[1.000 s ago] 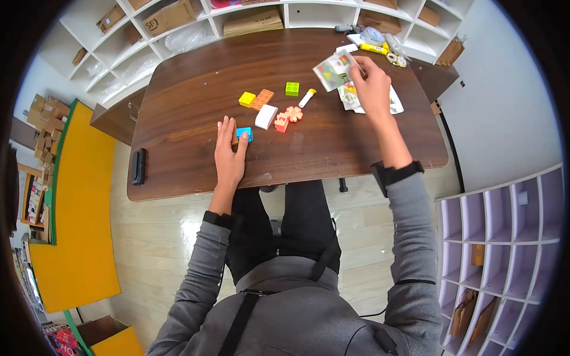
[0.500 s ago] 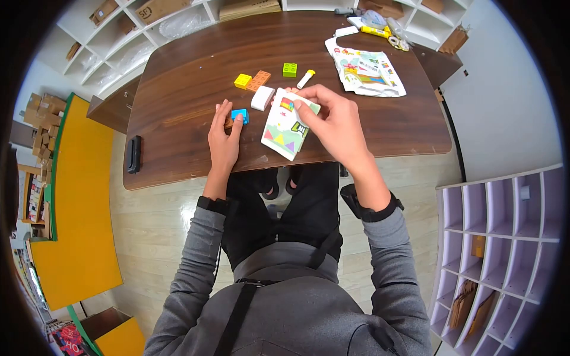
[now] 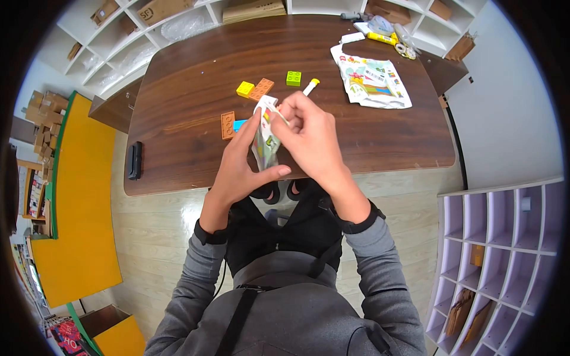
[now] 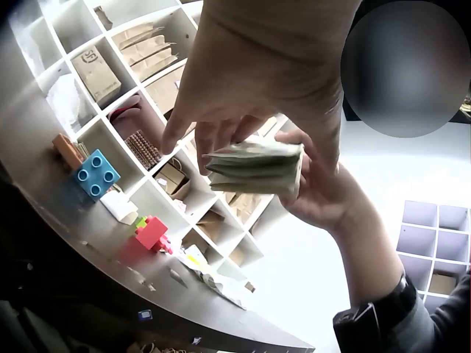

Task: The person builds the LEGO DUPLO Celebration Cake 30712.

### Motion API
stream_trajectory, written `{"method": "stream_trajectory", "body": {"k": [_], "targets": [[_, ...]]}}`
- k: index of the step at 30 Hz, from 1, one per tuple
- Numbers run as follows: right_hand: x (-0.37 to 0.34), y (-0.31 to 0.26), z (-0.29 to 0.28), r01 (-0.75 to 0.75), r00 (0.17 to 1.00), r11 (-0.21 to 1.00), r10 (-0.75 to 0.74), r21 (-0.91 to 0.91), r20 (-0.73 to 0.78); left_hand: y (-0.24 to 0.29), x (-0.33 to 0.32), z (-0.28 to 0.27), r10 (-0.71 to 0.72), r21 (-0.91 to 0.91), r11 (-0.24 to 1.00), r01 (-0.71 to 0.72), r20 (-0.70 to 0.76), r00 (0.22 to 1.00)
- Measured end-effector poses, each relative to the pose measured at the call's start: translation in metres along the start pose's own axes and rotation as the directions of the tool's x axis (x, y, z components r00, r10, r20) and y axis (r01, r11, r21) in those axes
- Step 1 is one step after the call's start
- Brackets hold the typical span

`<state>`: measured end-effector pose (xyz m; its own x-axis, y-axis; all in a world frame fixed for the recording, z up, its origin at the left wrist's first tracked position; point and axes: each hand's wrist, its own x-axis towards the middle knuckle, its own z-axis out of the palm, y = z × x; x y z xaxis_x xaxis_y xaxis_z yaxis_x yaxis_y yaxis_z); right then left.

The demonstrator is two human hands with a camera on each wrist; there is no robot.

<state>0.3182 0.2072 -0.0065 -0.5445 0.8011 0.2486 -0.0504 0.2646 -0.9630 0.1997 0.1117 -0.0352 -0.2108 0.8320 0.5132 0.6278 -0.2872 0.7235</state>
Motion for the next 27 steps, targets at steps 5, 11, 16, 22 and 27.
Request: {"method": "stream_trajectory", "body": {"k": [5,11,16,22,27], "targets": [[0.006,-0.008,0.016,0.058,0.998,0.986,-0.061,0.157,0.013,-0.009,0.001,-0.002,-0.155,-0.141,0.978,0.154,-0.002,0.988],[-0.004,-0.007,0.03,0.245,0.966,0.965,-0.234,-0.098,0.114,0.0,-0.008,-0.024,-0.38,-0.54,0.749,0.384,0.125,0.917],[-0.01,-0.002,0.033,-0.097,0.909,0.986,0.033,0.134,0.416,0.007,-0.022,-0.036,-0.459,-0.489,0.719,0.494,0.2,0.866],[-0.021,0.016,0.034,-0.144,0.925,0.896,-0.029,0.42,0.379,0.012,-0.027,-0.048,-0.497,-0.568,0.571,0.592,0.335,0.801],[-0.026,0.014,0.022,-0.212,0.913,0.866,0.01,0.454,0.407,0.018,-0.029,-0.05,-0.538,-0.58,0.484,0.655,0.393,0.745]]}}
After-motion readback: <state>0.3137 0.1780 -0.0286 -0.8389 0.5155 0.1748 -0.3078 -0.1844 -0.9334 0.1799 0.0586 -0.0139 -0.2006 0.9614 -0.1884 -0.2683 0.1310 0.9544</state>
